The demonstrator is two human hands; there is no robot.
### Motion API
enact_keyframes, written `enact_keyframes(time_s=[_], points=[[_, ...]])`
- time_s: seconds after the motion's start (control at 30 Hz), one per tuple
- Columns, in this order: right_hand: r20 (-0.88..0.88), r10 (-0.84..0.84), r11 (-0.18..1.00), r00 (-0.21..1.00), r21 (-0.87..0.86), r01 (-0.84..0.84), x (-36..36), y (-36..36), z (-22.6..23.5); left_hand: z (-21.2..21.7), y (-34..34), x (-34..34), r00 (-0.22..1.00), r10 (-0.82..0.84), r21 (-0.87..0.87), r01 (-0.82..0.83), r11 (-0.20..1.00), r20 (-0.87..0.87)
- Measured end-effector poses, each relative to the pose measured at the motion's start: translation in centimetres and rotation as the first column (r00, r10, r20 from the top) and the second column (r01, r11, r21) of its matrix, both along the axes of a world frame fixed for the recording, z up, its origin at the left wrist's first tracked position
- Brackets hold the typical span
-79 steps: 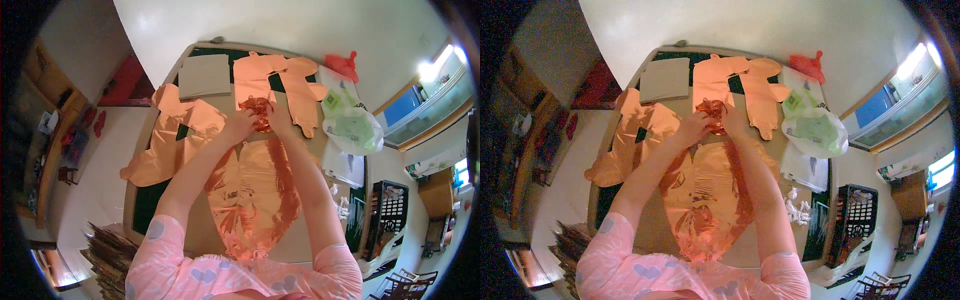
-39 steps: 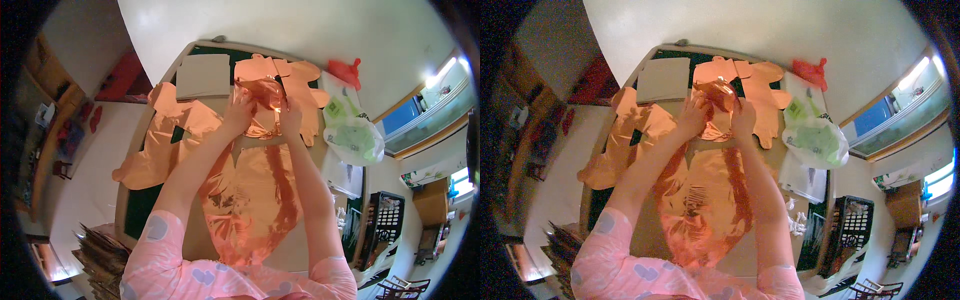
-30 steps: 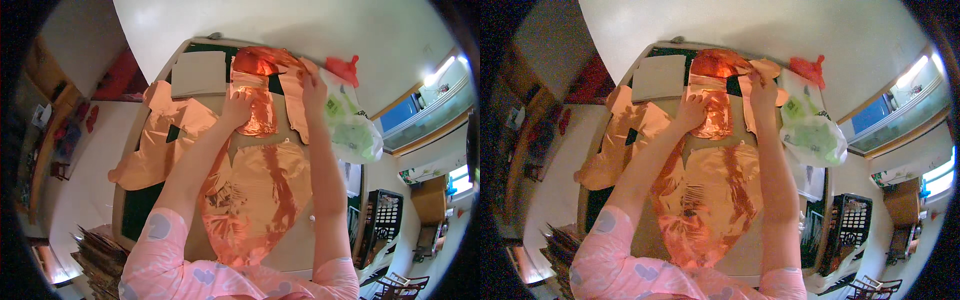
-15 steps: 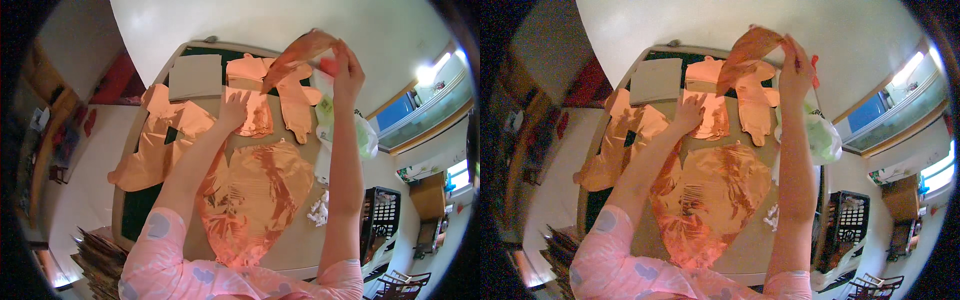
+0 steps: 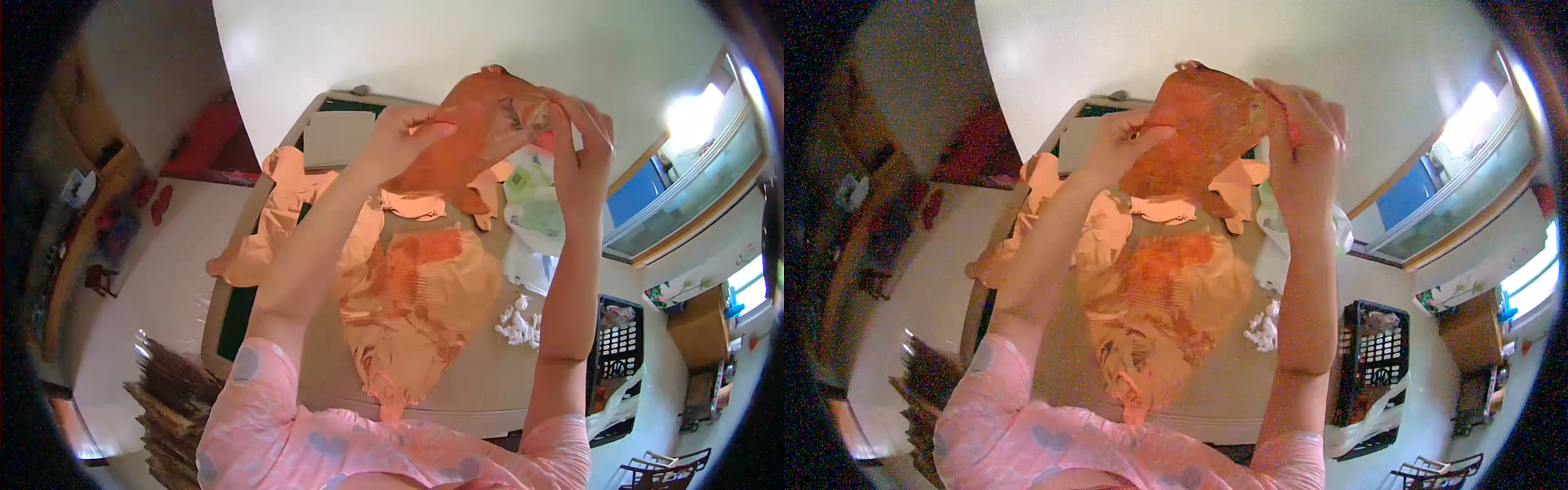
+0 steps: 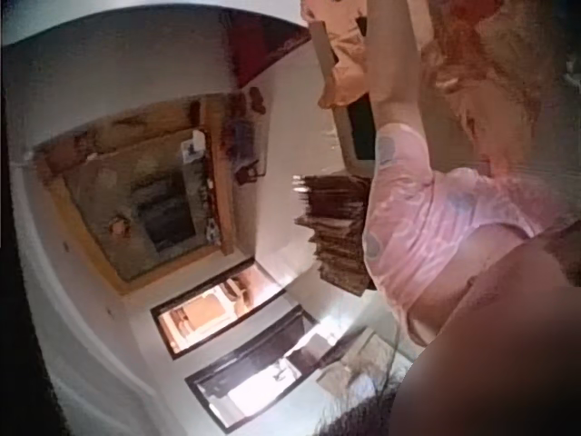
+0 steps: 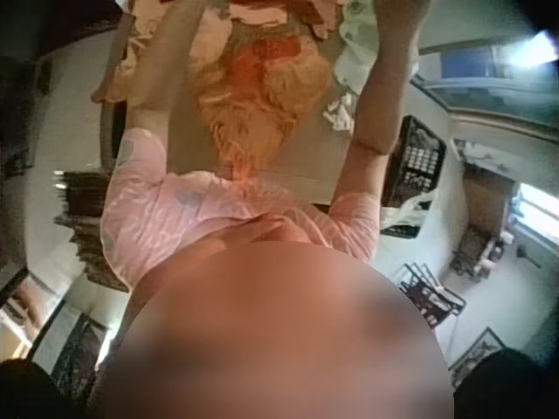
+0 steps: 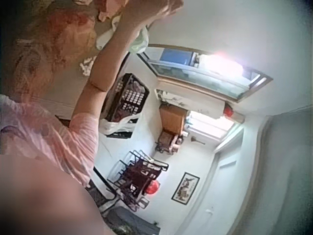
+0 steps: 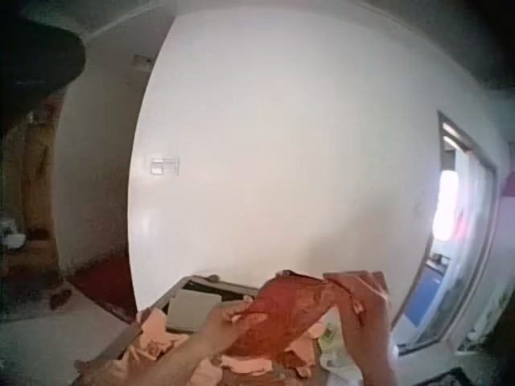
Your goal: Folding a metallic foil decoration and placing it into a plastic package.
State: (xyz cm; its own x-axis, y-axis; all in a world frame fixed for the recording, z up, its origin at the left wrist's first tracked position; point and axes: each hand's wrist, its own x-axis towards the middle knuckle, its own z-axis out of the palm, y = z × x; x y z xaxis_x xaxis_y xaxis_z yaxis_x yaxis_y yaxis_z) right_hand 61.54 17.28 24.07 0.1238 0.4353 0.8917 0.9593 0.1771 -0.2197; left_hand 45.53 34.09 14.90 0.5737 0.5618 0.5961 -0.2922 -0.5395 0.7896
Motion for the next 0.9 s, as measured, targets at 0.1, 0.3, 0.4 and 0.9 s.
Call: enact_keyframes(time_s=[0.1,0.3,0.4,0.9], points=[[0.251,-0.12,0.986,0.96,0.145,0.085,-0.1,-2.3,1.6,2.1,-3.0,-2.0,0.998,0.055,-0.029,-0.055,0.998,-0.008],[-0.312,0.172,0.977,0.935,-0.064,-0.201,-2.1,-5.4,3.1,4.5,-7.9,-4.9,0.999,-0.029,-0.084,0.026,0.996,-0.032],[-0.452,0.217,0.946,0.865,-0.121,-0.301,-4.3,-6.3,2.8,5.5,-10.4,-6.3,0.988,0.047,-0.075,-0.058,0.995,-0.145],[0.455,0.067,0.95,0.888,-0.302,0.083,2.7,-5.5,-26.4,2.6,-15.1,-7.8,0.997,-0.057,0.047,0.055,0.997,0.043]])
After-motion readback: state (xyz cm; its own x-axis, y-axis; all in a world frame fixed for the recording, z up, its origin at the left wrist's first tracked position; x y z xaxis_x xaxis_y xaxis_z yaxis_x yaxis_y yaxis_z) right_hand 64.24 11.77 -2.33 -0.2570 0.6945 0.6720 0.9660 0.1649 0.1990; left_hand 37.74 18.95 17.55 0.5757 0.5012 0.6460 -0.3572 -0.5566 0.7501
